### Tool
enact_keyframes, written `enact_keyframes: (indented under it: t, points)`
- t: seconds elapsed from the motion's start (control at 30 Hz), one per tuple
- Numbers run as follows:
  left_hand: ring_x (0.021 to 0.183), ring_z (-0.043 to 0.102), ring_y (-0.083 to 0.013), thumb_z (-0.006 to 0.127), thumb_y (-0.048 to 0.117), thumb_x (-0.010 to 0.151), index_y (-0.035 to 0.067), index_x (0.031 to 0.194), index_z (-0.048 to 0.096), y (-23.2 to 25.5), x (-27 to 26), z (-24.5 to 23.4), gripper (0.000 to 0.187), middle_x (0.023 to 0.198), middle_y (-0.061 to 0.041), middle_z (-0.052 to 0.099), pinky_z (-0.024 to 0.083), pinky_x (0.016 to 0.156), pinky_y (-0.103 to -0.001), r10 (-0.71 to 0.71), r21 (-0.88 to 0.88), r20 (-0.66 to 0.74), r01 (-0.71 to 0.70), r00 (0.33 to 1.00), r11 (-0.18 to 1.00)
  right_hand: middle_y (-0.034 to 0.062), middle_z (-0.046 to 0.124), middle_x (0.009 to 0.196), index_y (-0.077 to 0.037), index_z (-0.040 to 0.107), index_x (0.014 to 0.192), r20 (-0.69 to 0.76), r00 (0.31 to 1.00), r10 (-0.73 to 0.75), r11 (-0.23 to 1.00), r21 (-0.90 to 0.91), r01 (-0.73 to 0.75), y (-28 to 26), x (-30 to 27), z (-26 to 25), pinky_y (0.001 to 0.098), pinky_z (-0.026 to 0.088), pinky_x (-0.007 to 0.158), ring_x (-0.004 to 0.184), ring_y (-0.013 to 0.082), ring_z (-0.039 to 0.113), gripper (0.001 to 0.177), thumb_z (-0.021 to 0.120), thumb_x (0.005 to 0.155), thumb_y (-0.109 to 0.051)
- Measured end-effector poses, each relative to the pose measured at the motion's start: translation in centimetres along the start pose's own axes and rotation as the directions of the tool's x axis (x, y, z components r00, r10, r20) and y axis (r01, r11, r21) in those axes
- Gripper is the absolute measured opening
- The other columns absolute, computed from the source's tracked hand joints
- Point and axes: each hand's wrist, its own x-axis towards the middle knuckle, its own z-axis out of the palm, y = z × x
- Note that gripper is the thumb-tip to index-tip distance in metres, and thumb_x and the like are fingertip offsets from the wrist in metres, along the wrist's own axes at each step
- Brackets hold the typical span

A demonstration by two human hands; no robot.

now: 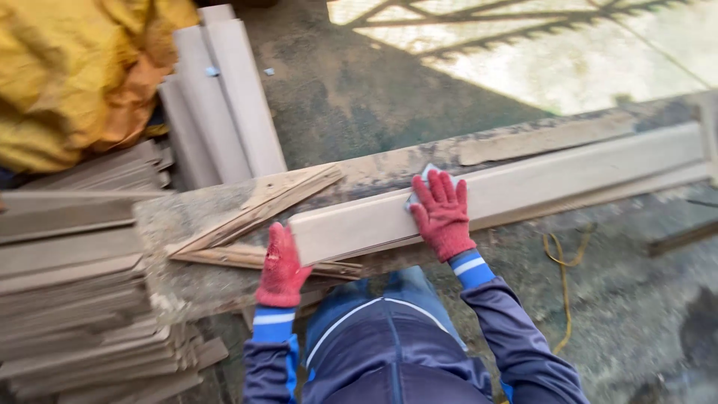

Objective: The person is sanding a long piece of wood using sandpaper and then an electric power sander.

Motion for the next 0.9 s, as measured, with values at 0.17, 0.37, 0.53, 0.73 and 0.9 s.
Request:
enact_keyframes:
  t: [0.17,0.37,0.53,0.73,0.9]
  points:
    - [0.1,0.068,-0.0431,0.074,0.054,0.094,-0.004,0.11,0.07,-7.0,1.5,1.8,0.061,0.101,-0.033,0.07,0.054,0.086,-0.052,-0.513,-0.268,0.175,0.542,0.84,0.796,0.0087,0.035,0.166,-0.034,0.037,0.16,0.09,0.981,0.17,0.978,-0.135,-0.157,-1.0,-1.4,2.4,0.0721,0.018,0.119,0.154,0.0312,0.03,0.064,0.046,0.1,-0.057]
    - [0.104,0.065,-0.037,0.063,0.039,0.095,-0.002,0.122,0.067,0.5,0.9,-0.5,0.05,0.119,-0.02,0.07,0.05,0.091,-0.043,-0.245,0.048,0.017,0.244,0.969,0.969,0.0065,0.001,0.174,-0.024,0.03,0.163,-0.001,0.985,-0.172,0.985,-0.011,0.172,0.2,-3.2,2.1,0.0648,0.01,0.124,0.159,0.0283,0.003,0.067,0.021,0.106,-0.058]
    - [0.104,0.065,-0.0308,0.056,0.029,0.102,0.004,0.127,0.068,-8.1,0.5,2.4,0.037,0.121,-0.015,0.069,0.051,0.093,-0.039,-0.201,0.221,-0.012,0.199,0.979,0.955,0.0102,0.018,0.152,-0.022,0.027,0.157,0.163,0.927,0.336,0.924,-0.245,-0.292,18.1,-4.9,-0.1,0.0504,0.017,0.107,0.134,0.0278,0.019,0.062,0.031,0.099,-0.045]
    - [0.112,0.066,-0.0416,0.055,0.044,0.099,0.009,0.122,0.076,0.1,-0.2,-0.1,0.048,0.129,-0.012,0.072,0.052,0.096,-0.048,-0.551,0.35,0.008,0.513,0.835,0.783,0.0154,0.022,0.154,-0.017,0.03,0.147,0.121,0.875,0.468,0.876,-0.193,-0.442,16.4,-3.5,-1.7,0.0578,0.02,0.108,0.138,0.0334,0.024,0.055,0.034,0.098,-0.042]
    - [0.092,0.069,-0.0318,0.063,0.043,0.106,0.013,0.113,0.079,6.2,0.8,1.1,0.035,0.096,-0.01,0.078,0.056,0.089,-0.05,-0.682,0.473,-0.122,0.647,0.721,0.598,0.0066,-0.018,0.171,-0.026,0.007,0.168,0.049,0.997,-0.065,0.996,-0.064,0.069,9.2,-6.3,4.1,0.0561,-0.017,0.124,0.157,0.0281,-0.016,0.067,0.02,0.11,-0.056]
